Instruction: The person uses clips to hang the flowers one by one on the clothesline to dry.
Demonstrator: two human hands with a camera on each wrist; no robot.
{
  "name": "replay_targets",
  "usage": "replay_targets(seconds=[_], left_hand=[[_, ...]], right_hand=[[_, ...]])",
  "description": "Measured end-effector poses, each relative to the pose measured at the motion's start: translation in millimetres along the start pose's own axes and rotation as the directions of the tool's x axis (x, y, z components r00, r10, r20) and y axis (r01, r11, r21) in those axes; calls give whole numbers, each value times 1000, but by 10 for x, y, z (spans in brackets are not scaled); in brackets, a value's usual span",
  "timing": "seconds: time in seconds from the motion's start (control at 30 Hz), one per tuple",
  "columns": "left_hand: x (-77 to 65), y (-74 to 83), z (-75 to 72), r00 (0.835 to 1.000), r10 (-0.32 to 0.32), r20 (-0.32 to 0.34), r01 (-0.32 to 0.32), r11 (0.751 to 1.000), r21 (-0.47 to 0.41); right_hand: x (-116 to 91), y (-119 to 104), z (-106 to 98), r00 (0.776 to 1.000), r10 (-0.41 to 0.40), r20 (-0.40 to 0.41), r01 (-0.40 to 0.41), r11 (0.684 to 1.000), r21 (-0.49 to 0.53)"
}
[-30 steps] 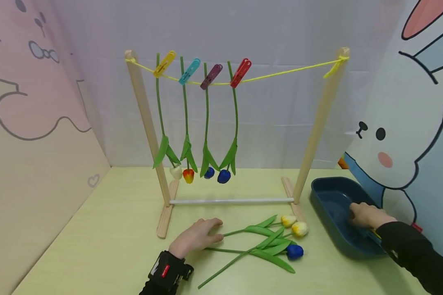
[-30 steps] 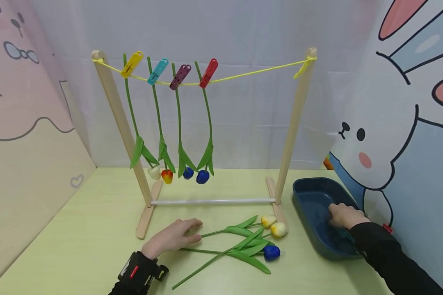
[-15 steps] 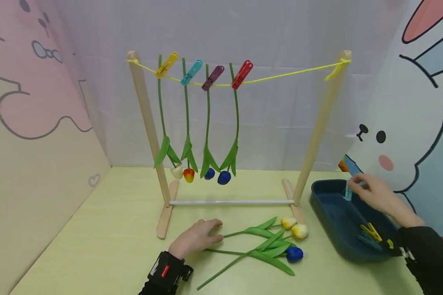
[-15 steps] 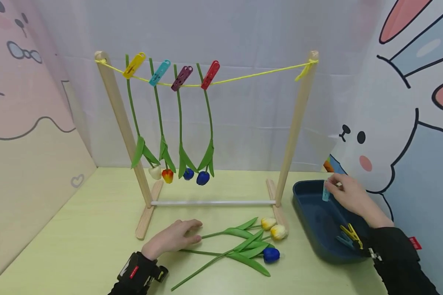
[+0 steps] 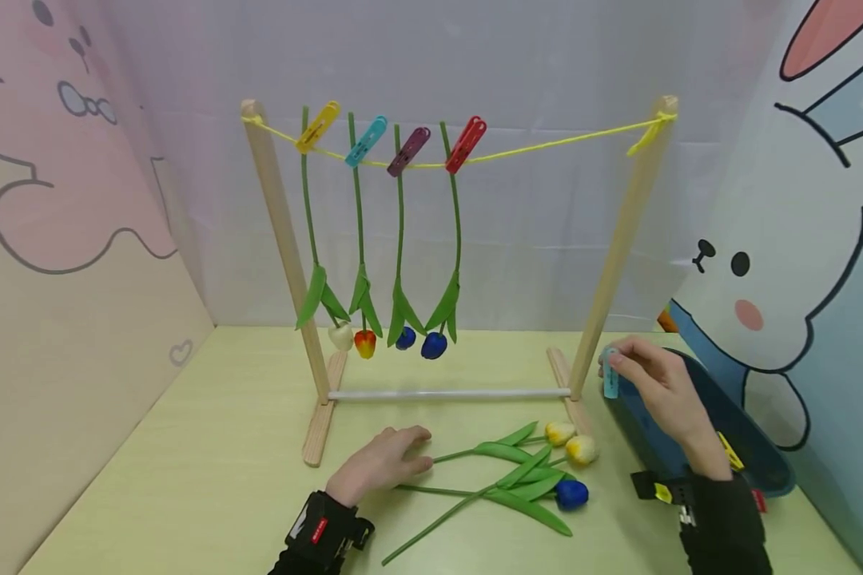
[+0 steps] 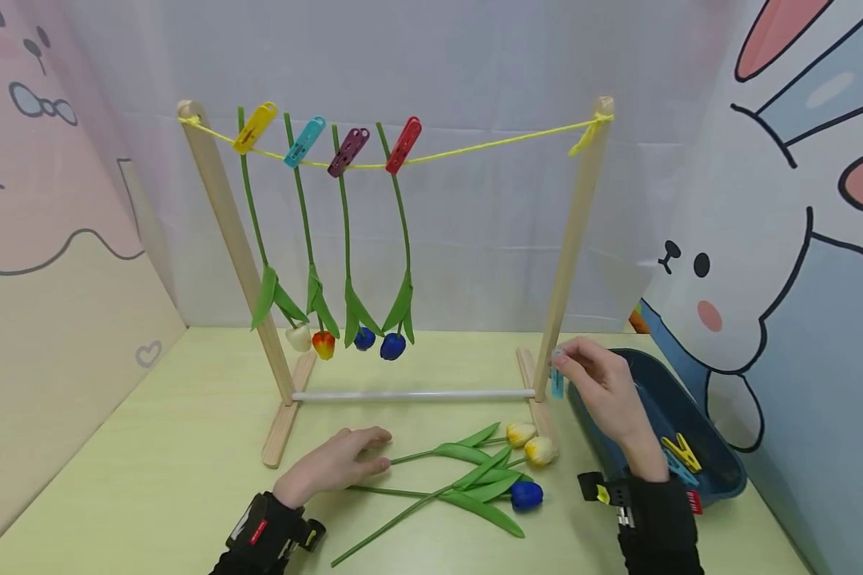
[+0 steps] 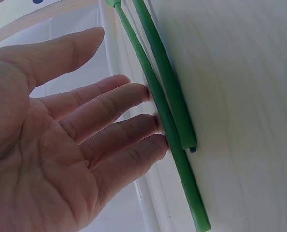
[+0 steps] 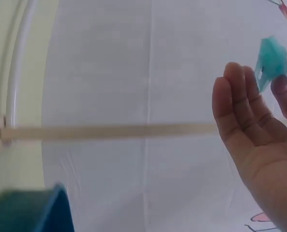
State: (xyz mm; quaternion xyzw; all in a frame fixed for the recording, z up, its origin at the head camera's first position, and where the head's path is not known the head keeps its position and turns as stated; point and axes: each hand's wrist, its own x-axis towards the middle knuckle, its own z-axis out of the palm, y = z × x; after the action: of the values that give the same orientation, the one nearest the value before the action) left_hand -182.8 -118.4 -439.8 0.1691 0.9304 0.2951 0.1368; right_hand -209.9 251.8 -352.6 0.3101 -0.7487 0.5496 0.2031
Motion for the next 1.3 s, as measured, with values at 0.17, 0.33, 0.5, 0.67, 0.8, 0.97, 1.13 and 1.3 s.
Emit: replay_targets(seconds=[0.17, 0.33, 0.5, 0.67, 0.8, 0.97, 1.13, 1.3], left_hand=[[10, -8, -14, 1000, 9, -8, -9, 1000, -11], [14, -21, 6, 1000, 13, -11, -13, 1000, -22], [15, 1, 35, 1000, 16, -23, -16, 1000, -3], [23, 13, 41, 999, 13, -35, -13, 1000, 25], [39, 51, 51, 998, 42, -42, -40, 998, 44], [1, 203, 107, 980, 176, -91, -155, 968, 196], [-27, 387, 184, 956, 276, -103, -222, 905, 364], [-34, 448, 273, 971, 237, -22, -212, 903, 372]], right_hand=[[55, 35, 240, 999, -35, -38, 41, 986, 159], [19, 60, 341, 996, -3, -91, 16, 989, 144], [-28, 69, 356, 991, 31, -131, -23, 998, 60], [-33, 71, 341, 983, 86, -160, -87, 996, 1], [-32, 77, 319, 981, 105, -162, -105, 994, 11], [-44, 77, 308, 984, 112, -139, -115, 993, -8], [-58, 81, 293, 983, 115, -141, -118, 993, -9], [-56, 72, 298, 983, 113, -143, -114, 994, 0]])
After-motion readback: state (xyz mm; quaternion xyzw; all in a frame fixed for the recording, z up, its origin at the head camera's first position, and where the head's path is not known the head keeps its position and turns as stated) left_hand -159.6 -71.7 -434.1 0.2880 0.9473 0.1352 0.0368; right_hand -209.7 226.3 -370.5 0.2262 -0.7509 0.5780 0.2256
